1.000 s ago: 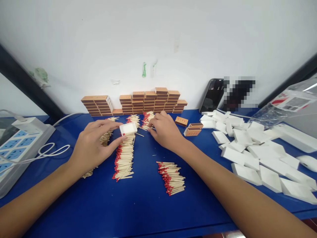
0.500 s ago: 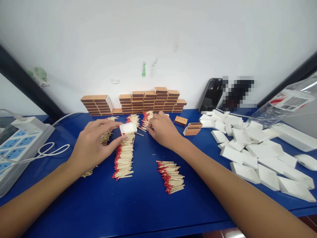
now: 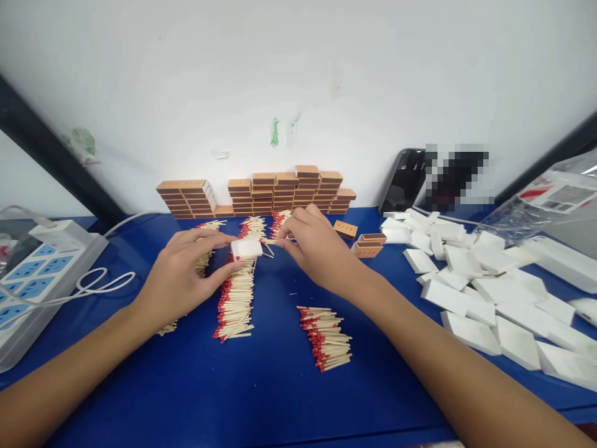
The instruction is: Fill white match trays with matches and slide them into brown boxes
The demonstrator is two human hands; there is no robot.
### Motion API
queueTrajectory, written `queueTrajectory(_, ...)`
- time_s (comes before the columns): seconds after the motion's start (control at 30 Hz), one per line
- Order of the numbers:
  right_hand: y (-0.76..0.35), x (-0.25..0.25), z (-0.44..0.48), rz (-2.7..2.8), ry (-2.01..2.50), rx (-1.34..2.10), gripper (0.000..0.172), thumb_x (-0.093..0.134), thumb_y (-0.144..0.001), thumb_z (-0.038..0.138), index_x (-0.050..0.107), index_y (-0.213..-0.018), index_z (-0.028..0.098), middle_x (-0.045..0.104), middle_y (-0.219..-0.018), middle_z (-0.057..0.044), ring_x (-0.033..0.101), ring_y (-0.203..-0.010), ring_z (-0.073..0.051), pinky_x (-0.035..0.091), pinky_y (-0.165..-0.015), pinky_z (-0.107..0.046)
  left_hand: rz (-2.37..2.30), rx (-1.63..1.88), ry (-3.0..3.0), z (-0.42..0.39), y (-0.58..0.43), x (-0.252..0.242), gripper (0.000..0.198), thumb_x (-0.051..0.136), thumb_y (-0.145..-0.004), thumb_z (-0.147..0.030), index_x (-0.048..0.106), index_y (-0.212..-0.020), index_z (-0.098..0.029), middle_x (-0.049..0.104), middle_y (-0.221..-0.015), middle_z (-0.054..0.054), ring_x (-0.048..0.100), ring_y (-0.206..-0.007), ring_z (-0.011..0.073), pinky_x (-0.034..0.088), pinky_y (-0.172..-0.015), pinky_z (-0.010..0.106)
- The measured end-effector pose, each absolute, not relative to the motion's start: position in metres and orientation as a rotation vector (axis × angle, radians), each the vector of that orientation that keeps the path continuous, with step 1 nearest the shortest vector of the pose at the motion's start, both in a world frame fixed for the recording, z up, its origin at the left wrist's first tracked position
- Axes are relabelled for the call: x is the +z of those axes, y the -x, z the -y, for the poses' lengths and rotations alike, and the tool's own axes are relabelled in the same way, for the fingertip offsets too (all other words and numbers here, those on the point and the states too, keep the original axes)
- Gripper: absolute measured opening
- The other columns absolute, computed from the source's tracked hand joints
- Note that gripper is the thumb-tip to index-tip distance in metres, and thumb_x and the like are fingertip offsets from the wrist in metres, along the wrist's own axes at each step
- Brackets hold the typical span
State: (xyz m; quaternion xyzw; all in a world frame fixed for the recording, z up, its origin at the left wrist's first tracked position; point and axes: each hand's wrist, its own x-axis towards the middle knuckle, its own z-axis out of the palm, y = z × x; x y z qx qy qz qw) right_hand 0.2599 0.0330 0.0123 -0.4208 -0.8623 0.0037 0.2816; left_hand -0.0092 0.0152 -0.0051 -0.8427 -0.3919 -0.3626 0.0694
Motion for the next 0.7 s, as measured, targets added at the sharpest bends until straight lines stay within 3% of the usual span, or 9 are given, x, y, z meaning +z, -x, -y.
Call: queueTrajectory(0.7, -0.236, 0.014, -0.011, 2.387, 0.973, -0.21, 0.014, 0.057, -0.103, 0.021, 0.065, -0.093, 0.015, 0.065, -0.095, -0.011, 0.048, -0.092, -0.025, 0.045, -0.085, -0.041, 1.101, -1.159, 2.728, -0.011, 0.007, -0.004, 0.037, 0.077, -0.092, -0.036, 0.071, -0.127, -0.024, 0.074, -0.122, 0.007, 0.068, -0.115, 0.0237, 0.051, -0.106, 0.041)
